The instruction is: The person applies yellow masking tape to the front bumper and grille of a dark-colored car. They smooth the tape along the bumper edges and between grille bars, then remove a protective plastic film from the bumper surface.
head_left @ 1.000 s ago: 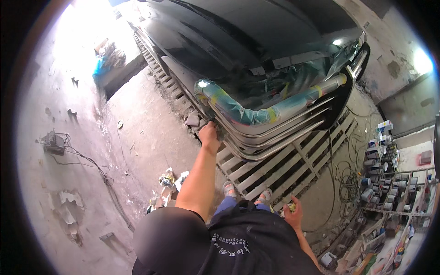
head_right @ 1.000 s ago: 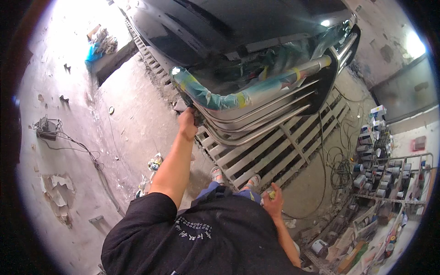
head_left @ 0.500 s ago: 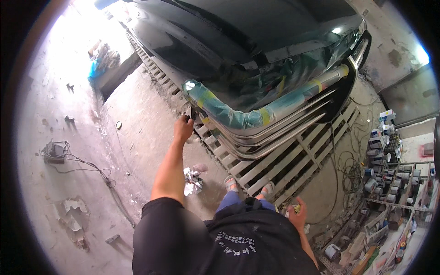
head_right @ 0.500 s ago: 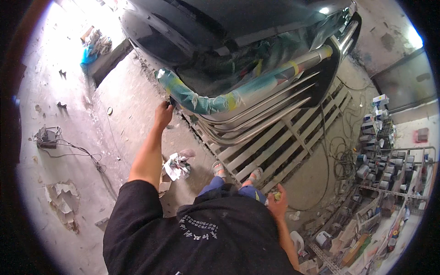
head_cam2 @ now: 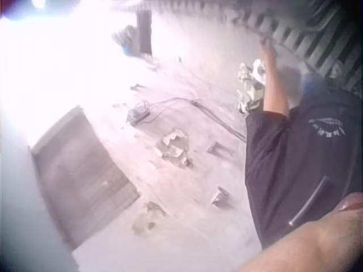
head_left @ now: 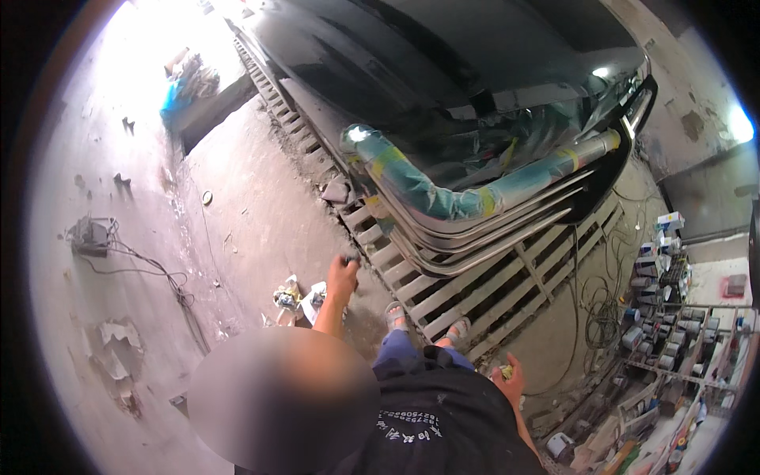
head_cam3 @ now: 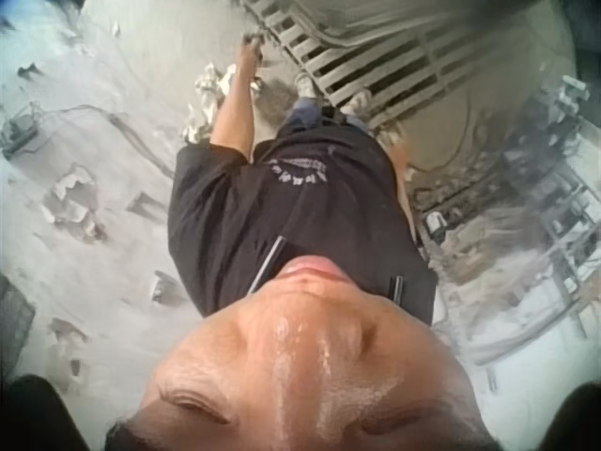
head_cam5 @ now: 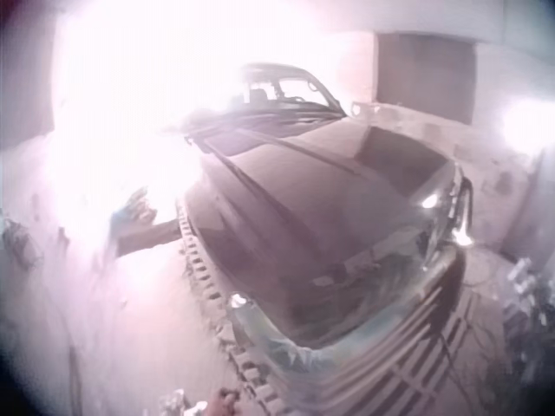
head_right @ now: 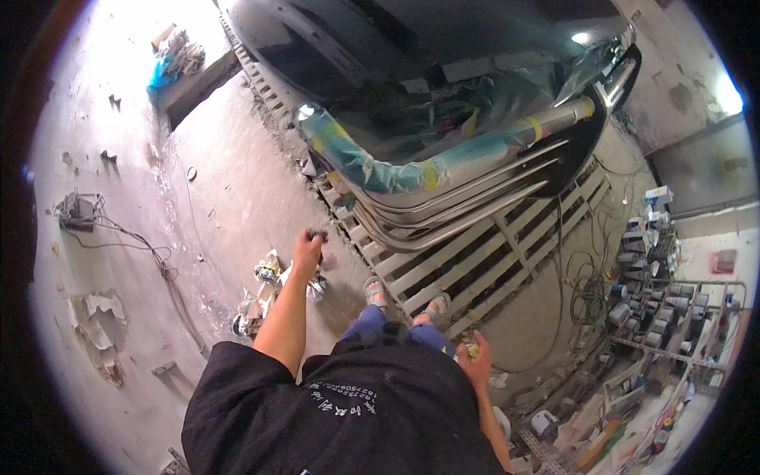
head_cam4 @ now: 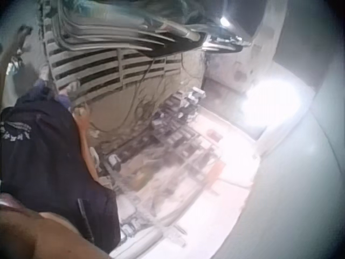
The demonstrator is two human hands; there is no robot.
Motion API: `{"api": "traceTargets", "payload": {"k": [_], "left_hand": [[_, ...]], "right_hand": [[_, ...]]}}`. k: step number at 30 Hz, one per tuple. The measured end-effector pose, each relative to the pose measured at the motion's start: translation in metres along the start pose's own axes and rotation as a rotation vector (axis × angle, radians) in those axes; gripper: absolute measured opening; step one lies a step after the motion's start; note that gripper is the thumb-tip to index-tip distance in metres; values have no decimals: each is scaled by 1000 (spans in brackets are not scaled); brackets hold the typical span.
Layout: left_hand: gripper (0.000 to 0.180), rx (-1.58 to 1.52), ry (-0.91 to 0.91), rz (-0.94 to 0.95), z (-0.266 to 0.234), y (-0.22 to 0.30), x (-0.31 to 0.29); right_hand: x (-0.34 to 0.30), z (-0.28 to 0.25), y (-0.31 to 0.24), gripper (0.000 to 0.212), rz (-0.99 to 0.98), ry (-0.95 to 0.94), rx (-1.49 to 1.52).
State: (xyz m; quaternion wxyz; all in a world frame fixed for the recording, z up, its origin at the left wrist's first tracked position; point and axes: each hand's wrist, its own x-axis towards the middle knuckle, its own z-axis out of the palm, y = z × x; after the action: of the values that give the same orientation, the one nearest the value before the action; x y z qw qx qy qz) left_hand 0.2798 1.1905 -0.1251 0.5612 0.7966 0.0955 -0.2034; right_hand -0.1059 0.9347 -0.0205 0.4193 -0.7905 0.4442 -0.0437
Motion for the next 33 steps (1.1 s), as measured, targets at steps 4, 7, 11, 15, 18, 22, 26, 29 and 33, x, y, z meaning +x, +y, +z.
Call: {"api": "traceTargets", "payload": {"k": [4,7,11,15,18,22,26,29,33], "left_hand": [[16,-247,64,89,21,44,27],[25,-289,-18,190,37,60,46],[40,109,36,351,54,88,35],[40,394,89,431,50,105,19],[37,276,-14,398,44,102,24],[34,11,-139,327,44,95,30],[33,-253,-129,93,51,107,26],[26,-259,3,164,40,141,28],[14,-551,-4,-15,-13,107,19]], "right_hand": [[15,2,-25,49,-109,-15,-46],[17,0,-34,48,-142,-12,-44],[11,1,-27,48,-151,17,-61],[6,2,-27,48,-161,49,-89],[2,4,-32,48,-141,63,-87],[5,10,-30,48,-134,25,-72],[5,12,-27,47,-193,36,-33],[9,15,-19,48,-183,33,-39],[3,17,-3,52,-145,-8,-103]]}}
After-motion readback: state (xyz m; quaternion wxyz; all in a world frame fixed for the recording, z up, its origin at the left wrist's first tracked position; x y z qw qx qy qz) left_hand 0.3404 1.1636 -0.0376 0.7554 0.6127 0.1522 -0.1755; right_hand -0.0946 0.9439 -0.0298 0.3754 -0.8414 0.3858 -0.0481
